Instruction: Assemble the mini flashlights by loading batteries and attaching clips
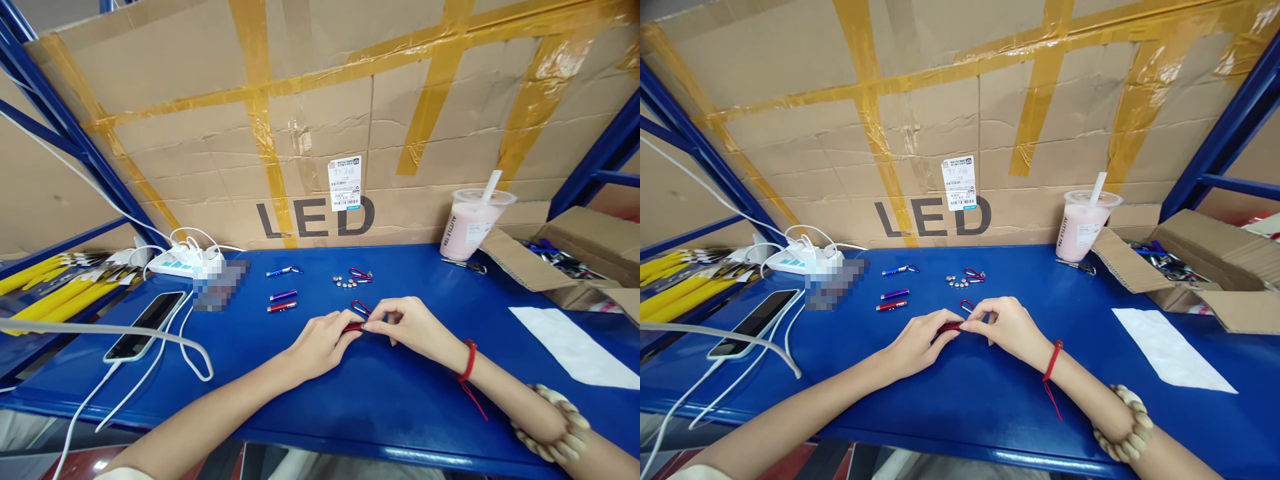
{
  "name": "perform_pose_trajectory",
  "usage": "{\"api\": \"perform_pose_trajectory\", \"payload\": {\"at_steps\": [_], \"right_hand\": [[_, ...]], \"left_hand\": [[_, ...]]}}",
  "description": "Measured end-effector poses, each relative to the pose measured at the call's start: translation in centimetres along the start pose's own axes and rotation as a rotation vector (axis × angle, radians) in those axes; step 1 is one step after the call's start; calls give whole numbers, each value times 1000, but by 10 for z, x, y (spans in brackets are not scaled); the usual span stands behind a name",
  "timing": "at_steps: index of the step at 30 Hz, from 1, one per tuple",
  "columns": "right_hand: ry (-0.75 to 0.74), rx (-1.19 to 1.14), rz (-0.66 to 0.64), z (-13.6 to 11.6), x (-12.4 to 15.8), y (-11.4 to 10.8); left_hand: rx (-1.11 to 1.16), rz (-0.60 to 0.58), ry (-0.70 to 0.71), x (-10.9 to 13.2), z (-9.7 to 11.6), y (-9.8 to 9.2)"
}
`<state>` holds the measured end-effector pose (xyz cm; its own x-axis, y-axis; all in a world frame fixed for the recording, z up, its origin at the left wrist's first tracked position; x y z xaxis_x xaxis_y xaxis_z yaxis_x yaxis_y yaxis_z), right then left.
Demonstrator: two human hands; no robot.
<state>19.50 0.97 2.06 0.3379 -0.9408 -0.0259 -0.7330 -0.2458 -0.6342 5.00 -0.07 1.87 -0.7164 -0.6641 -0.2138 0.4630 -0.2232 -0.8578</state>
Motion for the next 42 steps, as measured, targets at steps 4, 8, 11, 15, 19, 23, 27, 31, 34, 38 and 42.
{"api": "perform_pose_trajectory", "payload": {"at_steps": [4,8,11,15,19,23,27,31,34,38,42], "right_hand": [[4,-10,-13,0,0,1],[11,-13,-17,1,0,1],[10,-18,-22,1,0,1],[8,-17,-26,1,0,1],[6,-23,-30,1,-1,2],[8,-39,-34,1,-1,2],[1,-63,-40,1,-1,3],[4,-102,-46,3,-1,5],[3,-145,-43,4,-1,7],[12,-221,-23,6,0,8],[41,-238,-29,9,-1,8]], "left_hand": [[1,3,5,1,0,0],[-3,-3,5,1,0,0],[-10,-12,0,1,-1,1],[-21,-16,-2,1,-2,1],[-17,-20,5,1,-2,1],[-14,-28,2,1,-2,2],[-16,-22,6,1,-1,1],[-6,-12,10,1,0,0],[6,-4,18,1,0,1],[5,21,23,-1,-2,3],[-37,68,66,-2,-3,5]]}}
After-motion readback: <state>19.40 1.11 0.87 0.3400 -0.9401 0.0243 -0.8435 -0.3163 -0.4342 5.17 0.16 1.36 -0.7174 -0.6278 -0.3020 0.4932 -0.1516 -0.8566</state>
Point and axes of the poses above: each hand's wrist, its own x-axis away from the middle knuckle, its own y-axis out of the palm, z = x × y, the point moved 5 cm from there along -x, towards the middle knuckle, and after that the axes turned 4 degrees about -z, right-handed, at the moved point
